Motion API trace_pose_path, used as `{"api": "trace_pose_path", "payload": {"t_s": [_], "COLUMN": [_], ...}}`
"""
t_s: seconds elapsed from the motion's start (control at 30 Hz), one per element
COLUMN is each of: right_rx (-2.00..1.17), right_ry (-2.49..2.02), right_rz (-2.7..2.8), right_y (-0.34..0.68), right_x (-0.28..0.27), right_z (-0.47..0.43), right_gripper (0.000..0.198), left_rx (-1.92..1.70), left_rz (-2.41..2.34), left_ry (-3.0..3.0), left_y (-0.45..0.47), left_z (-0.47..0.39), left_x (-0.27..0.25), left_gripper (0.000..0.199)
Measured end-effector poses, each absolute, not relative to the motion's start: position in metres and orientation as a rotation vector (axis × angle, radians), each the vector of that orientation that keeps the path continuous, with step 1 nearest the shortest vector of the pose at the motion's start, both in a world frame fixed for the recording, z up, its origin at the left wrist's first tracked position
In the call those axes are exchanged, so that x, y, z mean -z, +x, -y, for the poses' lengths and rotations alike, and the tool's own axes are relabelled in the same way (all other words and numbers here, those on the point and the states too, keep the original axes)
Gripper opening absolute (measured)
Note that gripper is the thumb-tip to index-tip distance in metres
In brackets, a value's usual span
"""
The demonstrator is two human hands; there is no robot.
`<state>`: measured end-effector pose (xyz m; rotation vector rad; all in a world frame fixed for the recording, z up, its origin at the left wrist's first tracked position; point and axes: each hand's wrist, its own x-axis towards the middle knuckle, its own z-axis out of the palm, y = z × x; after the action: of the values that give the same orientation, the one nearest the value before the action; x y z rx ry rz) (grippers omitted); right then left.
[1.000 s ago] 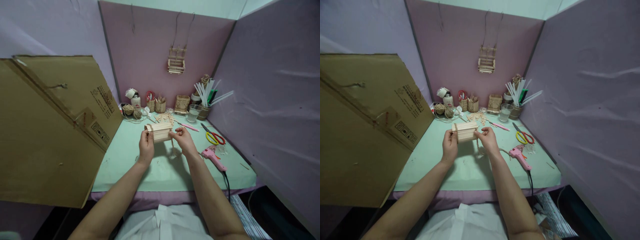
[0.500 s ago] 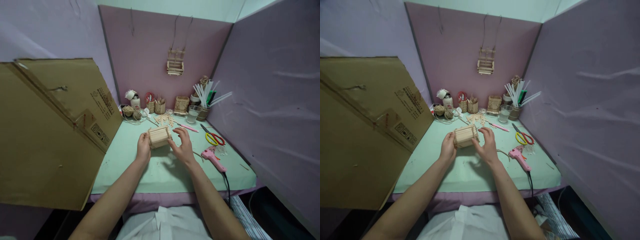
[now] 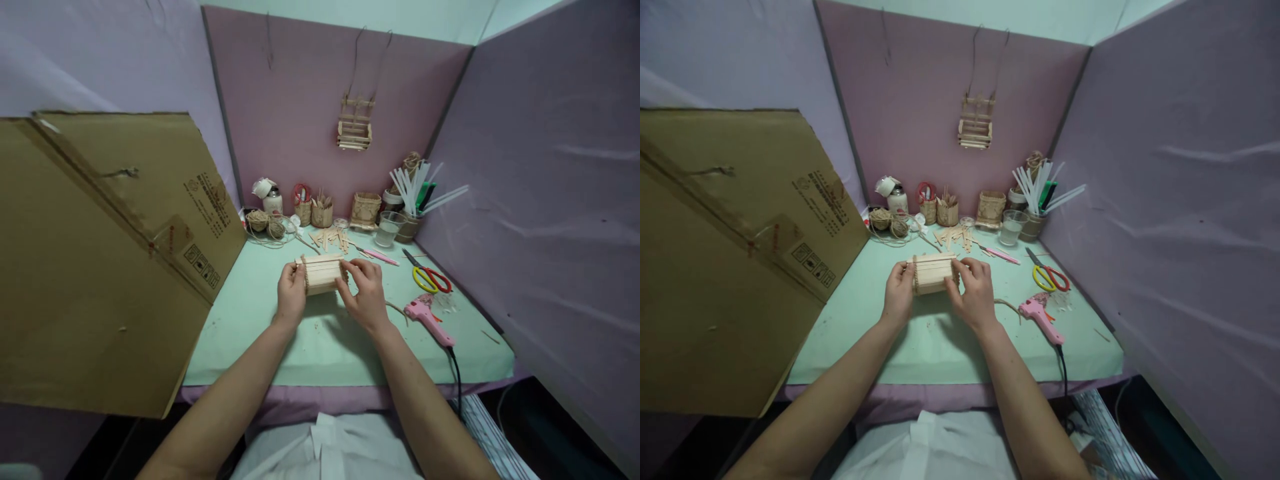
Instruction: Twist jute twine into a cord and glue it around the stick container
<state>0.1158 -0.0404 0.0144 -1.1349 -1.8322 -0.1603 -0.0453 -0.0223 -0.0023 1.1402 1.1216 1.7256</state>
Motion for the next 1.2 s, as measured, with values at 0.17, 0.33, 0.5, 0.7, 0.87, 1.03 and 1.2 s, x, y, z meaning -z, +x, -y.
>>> {"api": "trace_pose_path", "payload": {"t_s": [0.17,0.33,0.5,0.7,0.87,1.03,1.2], "right_rx": [0.155,0.161,0.165,0.184,0.206,0.230,0.216], "right_ry": [-1.146,-1.151,-1.169,-1.190,-1.203,-1.230,-1.296], "right_rz": [1.837,1.843,1.856,1.869,1.894,1.902,1.874], "right_y": [0.116,0.116,0.116,0.113,0.113,0.109,0.100], "right_x": [-0.013,-0.012,-0.010,-0.008,-0.005,-0.004,-0.003], "right_z": [0.040,0.039,0.040,0.042,0.045,0.051,0.056], "right_gripper": [0.035,0.033,0.034,0.033,0.041,0.050,0.055], "left_rx": [-1.726,-1.696,-1.680,-1.663,-1.675,-1.673,-1.687], "left_rz": [-1.149,-1.151,-1.165,-1.188,-1.175,-1.153,-1.129], "left_ry": [1.170,1.173,1.181,1.173,1.138,1.102,1.082], "left_y": [-0.045,-0.046,-0.046,-0.048,-0.048,-0.048,-0.045], "left_z": [0.024,0.025,0.024,0.022,0.019,0.016,0.017], "left_x": [0.001,0.000,0.000,0.002,0.004,0.005,0.004], "left_gripper": [0.029,0.030,0.031,0.031,0.031,0.033,0.031]}}
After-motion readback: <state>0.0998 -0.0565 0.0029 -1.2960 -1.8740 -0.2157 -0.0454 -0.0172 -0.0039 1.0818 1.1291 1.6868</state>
